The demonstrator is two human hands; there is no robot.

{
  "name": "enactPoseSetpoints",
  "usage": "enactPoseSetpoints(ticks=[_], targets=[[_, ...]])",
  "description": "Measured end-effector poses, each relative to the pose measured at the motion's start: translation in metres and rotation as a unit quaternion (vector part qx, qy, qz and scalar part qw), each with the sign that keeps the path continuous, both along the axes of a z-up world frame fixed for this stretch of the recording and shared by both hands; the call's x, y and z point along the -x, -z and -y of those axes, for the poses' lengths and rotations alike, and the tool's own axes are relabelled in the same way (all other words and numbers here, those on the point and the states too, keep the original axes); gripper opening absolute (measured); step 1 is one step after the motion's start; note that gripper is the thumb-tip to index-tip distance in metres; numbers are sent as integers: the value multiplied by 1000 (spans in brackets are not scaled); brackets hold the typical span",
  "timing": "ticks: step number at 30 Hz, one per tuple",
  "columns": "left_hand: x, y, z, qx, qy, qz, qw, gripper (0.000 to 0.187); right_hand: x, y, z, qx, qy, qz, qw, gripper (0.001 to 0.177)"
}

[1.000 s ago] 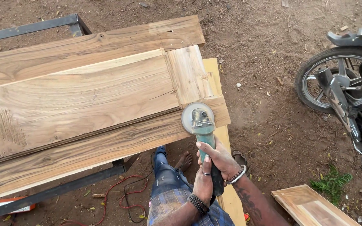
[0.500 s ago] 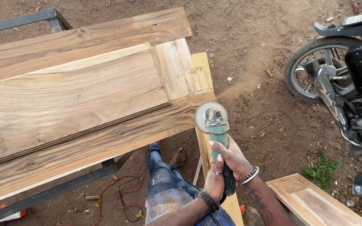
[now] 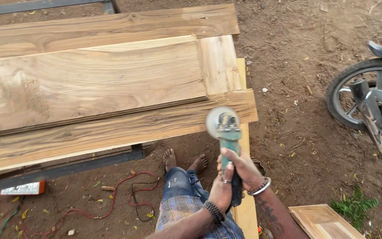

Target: Sanding a large wooden panel using an angle grinder and manual sandpaper to smooth the surface.

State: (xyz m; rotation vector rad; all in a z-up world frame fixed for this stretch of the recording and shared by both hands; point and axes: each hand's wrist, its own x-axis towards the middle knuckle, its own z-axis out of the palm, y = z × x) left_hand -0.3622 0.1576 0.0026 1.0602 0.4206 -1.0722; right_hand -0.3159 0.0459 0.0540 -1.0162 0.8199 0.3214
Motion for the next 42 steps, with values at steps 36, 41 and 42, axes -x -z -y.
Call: enactPoseSetpoints(ticks=[36, 41, 42], targets=[[-29, -45, -200, 54, -391, -62, 917, 78, -82, -32, -240, 78, -360, 63, 928, 57], [-12, -49, -151, 50, -343, -73, 935, 81, -56, -26, -179, 100, -330, 60, 937, 60], [-9, -52, -141, 42, -322, -72, 943, 82, -53, -29, -169, 85, -315, 37, 944, 61]])
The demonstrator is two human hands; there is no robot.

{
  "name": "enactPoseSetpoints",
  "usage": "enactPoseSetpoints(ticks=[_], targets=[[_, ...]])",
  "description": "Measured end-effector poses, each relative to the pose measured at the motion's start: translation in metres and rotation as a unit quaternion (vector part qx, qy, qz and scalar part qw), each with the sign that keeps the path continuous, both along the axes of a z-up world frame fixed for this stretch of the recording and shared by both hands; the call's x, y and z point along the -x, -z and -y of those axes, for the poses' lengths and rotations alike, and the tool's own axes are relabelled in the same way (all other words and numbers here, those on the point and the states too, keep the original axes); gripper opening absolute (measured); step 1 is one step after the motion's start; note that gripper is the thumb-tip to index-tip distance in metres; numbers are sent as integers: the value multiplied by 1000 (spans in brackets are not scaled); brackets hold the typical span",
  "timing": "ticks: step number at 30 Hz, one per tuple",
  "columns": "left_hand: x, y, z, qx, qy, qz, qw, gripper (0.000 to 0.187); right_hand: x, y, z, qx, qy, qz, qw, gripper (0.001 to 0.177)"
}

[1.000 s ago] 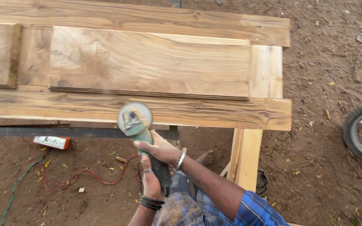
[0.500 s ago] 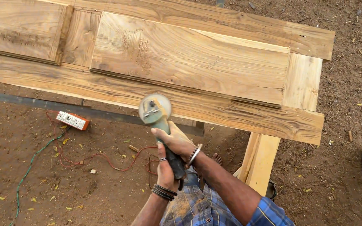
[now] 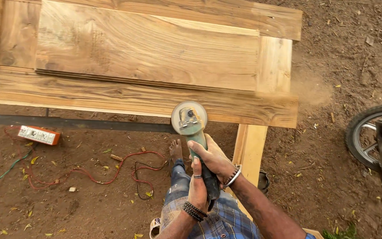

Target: Sanding a large wooden panel using an angle grinder and manual sandpaper to smooth the surface.

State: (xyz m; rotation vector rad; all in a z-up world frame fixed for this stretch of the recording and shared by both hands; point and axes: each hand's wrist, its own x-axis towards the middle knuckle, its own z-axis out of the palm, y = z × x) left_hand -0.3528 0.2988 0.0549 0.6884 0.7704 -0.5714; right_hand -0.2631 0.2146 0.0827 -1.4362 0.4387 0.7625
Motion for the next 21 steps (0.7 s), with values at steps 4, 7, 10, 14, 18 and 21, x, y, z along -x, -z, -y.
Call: enactPoseSetpoints(ticks=[4, 7, 10, 14, 18, 21], targets=[[5, -9, 38, 2, 38, 18, 999, 82, 15, -5, 43, -16, 50, -25, 998, 65], [12, -5, 65, 15, 90, 39, 995, 84, 26, 2, 76, 6, 78, -22, 997, 64], [18, 2, 94, 45, 111, 58, 991, 85, 39, 5, 108, -4, 120, -20, 993, 65], [20, 6, 132, 7, 173, 22, 985, 81, 55, 11, 151, 11, 167, -21, 986, 65], [31, 42, 179, 49, 241, 64, 967, 88, 68, 18, 198, 23, 240, -7, 970, 60], [25, 50, 209, 63, 285, 74, 954, 85, 78, 23, 230, 21, 302, -2, 953, 58]])
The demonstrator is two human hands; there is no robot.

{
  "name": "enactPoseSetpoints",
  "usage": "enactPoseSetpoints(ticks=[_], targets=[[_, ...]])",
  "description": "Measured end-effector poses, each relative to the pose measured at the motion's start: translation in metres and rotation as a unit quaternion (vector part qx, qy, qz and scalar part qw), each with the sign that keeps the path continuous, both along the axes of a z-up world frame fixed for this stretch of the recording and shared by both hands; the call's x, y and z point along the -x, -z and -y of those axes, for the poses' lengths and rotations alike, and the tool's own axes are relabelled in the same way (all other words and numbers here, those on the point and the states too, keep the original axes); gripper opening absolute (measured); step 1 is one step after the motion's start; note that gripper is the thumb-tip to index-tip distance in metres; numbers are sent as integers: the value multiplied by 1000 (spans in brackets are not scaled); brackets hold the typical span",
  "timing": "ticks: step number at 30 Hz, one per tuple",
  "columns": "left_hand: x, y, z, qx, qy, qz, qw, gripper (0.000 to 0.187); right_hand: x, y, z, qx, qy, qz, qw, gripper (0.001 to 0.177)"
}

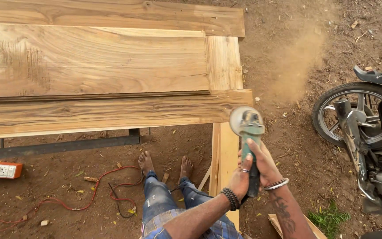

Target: Sanding a large wooden panel using an angle grinder and manual sandpaper to smooth the surface.

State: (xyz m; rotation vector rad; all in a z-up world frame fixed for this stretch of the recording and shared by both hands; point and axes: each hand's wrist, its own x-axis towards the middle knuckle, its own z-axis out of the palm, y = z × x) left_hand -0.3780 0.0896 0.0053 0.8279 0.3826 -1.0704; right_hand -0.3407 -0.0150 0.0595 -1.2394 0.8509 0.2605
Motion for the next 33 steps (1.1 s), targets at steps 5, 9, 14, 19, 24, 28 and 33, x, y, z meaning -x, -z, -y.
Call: enactPoseSetpoints(ticks=[5, 9, 14, 19, 24, 28, 33], targets=[[-18, -3, -21, -64, 70, 52, 994, 82, -1, 9, -13, -2, 55, 14, 998, 55], [-34, -4, -113, -118, 51, 72, 989, 77, -18, 32, -94, -92, 22, -1, 995, 54], [-52, -20, -281, -166, -84, 24, 982, 70, -77, 6, -277, -158, -112, 36, 981, 56], [-69, 6, -451, -144, -321, 1, 936, 84, -139, 10, -462, -151, -343, 117, 920, 72], [-124, -38, -556, -180, -420, 16, 889, 78, -193, 39, -599, -2, -478, 179, 860, 96], [-132, -42, -586, -202, -420, 4, 885, 80, -208, 25, -638, 31, -529, 119, 840, 98], [-122, -40, -556, -167, -427, 0, 888, 79, -195, 11, -601, 40, -513, 117, 849, 86]])
